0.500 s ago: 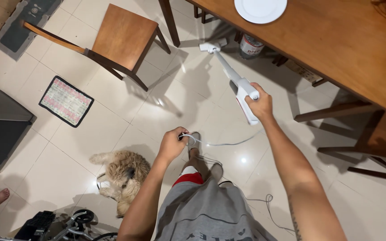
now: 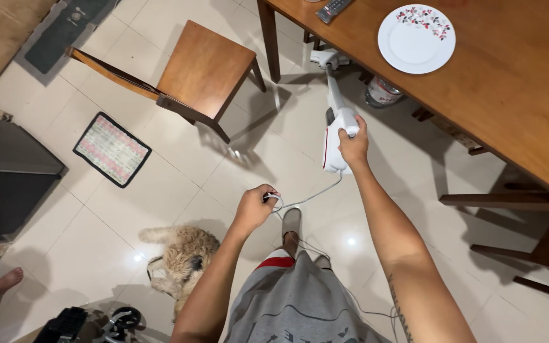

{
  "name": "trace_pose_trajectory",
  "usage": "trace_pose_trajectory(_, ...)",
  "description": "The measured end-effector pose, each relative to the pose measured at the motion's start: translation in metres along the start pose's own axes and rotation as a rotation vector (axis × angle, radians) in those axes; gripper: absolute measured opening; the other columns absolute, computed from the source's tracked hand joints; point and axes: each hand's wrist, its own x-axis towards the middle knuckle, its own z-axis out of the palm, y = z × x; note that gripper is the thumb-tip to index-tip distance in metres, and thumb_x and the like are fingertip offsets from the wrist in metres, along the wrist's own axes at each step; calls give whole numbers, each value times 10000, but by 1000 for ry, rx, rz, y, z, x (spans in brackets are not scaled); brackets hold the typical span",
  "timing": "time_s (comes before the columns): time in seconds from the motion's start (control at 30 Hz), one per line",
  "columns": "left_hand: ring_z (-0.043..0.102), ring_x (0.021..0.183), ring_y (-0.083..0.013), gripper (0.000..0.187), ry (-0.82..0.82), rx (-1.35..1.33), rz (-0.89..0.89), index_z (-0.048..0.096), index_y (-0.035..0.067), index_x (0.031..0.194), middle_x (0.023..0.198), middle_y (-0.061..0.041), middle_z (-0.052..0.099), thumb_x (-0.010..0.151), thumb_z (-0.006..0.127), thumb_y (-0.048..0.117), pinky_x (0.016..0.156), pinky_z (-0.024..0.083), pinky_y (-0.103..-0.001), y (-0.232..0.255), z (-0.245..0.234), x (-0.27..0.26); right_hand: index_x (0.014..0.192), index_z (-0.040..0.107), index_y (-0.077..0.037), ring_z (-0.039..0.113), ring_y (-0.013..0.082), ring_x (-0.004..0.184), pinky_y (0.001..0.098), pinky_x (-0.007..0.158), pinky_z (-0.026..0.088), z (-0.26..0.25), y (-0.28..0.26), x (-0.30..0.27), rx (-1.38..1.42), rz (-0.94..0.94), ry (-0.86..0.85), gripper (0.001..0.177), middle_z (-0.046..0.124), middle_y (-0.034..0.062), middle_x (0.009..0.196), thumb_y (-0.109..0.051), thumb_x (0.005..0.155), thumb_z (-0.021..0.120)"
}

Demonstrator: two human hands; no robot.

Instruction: Vacuuming the floor around furniture and a wheelchair using a handheld vacuum.

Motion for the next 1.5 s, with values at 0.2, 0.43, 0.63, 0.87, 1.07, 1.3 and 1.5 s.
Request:
trace_pose_trajectory(0.2,630,601,-189,174,-16,1,5,763,41,982,746,-120,729,851,682,123,612,510,-327,-9,-13,1,1482,401,-73,642,199,519,357,496,556,3,-45,-47,-35,3,13,650,694,177,969,-107,874,629)
trace_pose_trajectory(0.43,583,601,-152,180,-29,-69,-7,756,15,992,758,-93,736,854,676,98,586,481,-318,-25,-3,-17,1478,427,-45,638,204,501,347,525,548,-38,-100,-125,-111,35,-28,656,696,157,826,-129,860,631)
trace_pose_trajectory(0.63,617,637,-143,180,-32,-84,9,754,11,997,781,-100,743,855,692,104,614,501,-301,-25,6,-45,1466,460,-81,640,199,508,364,530,552,-82,-121,-183,-300,61,-169,651,691,122,779,-172,838,609)
trace_pose_trajectory(0.87,661,683,-151,185,-26,-74,60,746,8,1003,842,-96,769,855,684,100,655,525,-302,-16,9,-83,1433,514,-85,659,210,521,366,560,570,-124,-145,-236,-456,50,-230,628,718,153,754,-195,823,619)
trace_pose_trajectory(1.07,610,633,-152,183,-27,-47,31,753,20,1007,806,-90,752,863,687,111,614,494,-312,-17,8,-110,1398,540,-55,676,208,508,345,578,568,-132,-143,-276,-475,20,-270,606,734,146,753,-207,820,639)
trace_pose_trajectory(1.3,546,594,-150,183,-7,-62,-6,753,17,1010,764,-90,728,869,684,111,575,459,-328,-24,-4,-125,1394,521,1,636,189,480,356,494,536,-108,-136,-288,-236,29,-56,557,675,115,693,-155,867,613)
trace_pose_trajectory(1.5,605,627,-168,189,34,-46,17,739,11,1004,785,-102,732,851,699,115,614,499,-333,-51,-17,-110,1405,497,7,635,185,479,339,498,548,-68,-102,-256,-79,31,66,568,664,118,665,-139,864,591)
